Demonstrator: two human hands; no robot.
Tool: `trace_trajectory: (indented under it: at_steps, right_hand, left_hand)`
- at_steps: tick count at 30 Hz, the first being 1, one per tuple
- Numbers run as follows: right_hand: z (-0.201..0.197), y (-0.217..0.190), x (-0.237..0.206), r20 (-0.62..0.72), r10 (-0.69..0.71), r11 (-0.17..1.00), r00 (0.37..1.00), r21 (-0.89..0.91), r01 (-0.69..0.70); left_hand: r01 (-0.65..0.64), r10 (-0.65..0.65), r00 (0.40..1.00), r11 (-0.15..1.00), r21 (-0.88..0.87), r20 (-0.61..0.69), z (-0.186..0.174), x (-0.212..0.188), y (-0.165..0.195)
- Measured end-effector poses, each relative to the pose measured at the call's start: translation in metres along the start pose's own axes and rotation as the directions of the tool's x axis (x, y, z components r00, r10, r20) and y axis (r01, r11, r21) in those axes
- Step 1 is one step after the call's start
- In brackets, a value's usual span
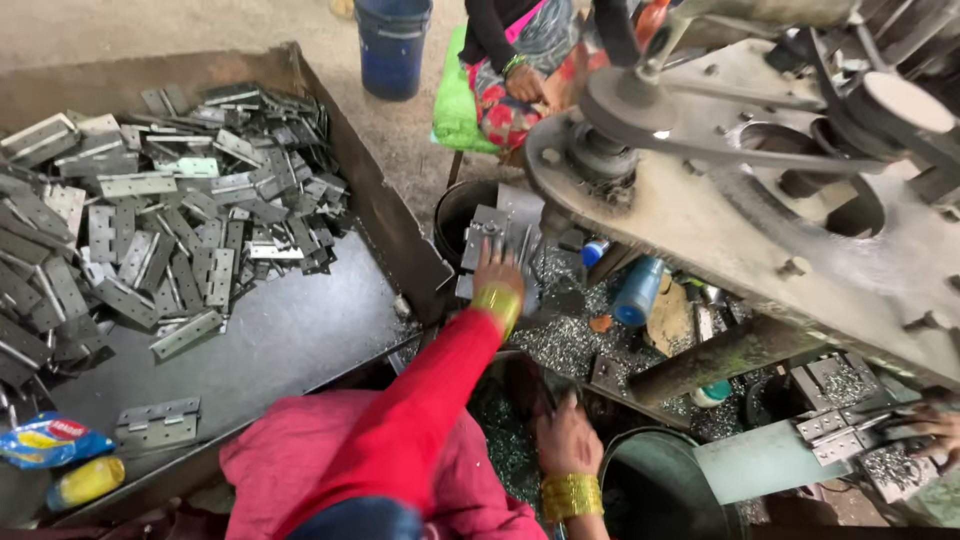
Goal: The person repeatedly picks small metal pieces from a tray, places them into a press machine, and operates the lever to process them. The person then removes the processed pieces and places them back into the tray. This cycle continues throughout the clip.
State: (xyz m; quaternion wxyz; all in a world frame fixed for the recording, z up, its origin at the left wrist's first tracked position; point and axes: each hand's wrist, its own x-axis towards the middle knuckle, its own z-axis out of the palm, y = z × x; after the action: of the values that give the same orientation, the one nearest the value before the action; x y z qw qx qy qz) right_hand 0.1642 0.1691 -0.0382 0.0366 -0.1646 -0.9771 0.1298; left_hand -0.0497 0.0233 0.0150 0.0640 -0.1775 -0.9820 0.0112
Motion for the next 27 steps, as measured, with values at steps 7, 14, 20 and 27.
trace_trajectory:
  at_steps: [7, 14, 20, 27]
  right_hand:
    - [-0.074, -0.070, -0.016, -0.210, -0.064, 0.995, 0.976, -0.084, 0.047]
    - [-0.075, -0.060, -0.006, -0.134, -0.108, 0.978, 0.985, -0.194, 0.081]
    - [-0.077, -0.059, 0.006, 0.074, -0.084, 0.993, 0.994, -0.080, 0.090]
    - [-0.078, -0.065, 0.029, 0.093, -0.227, 0.927, 0.969, -0.283, 0.245]
  left_hand:
    - [-0.417, 0.304, 0.859, 0.882, -0.219, -0.412, 0.020, -0.053, -0.004]
    - [-0.104, 0.098, 0.993, 0.991, -0.089, -0.064, -0.012, -0.023, 0.038]
    - [-0.038, 0.017, 0.942, 0.998, -0.056, -0.334, 0.002, -0.039, 0.023]
    - [-0.055, 0.026, 0.967, 0.993, -0.108, -0.254, 0.015, -0.045, 0.022]
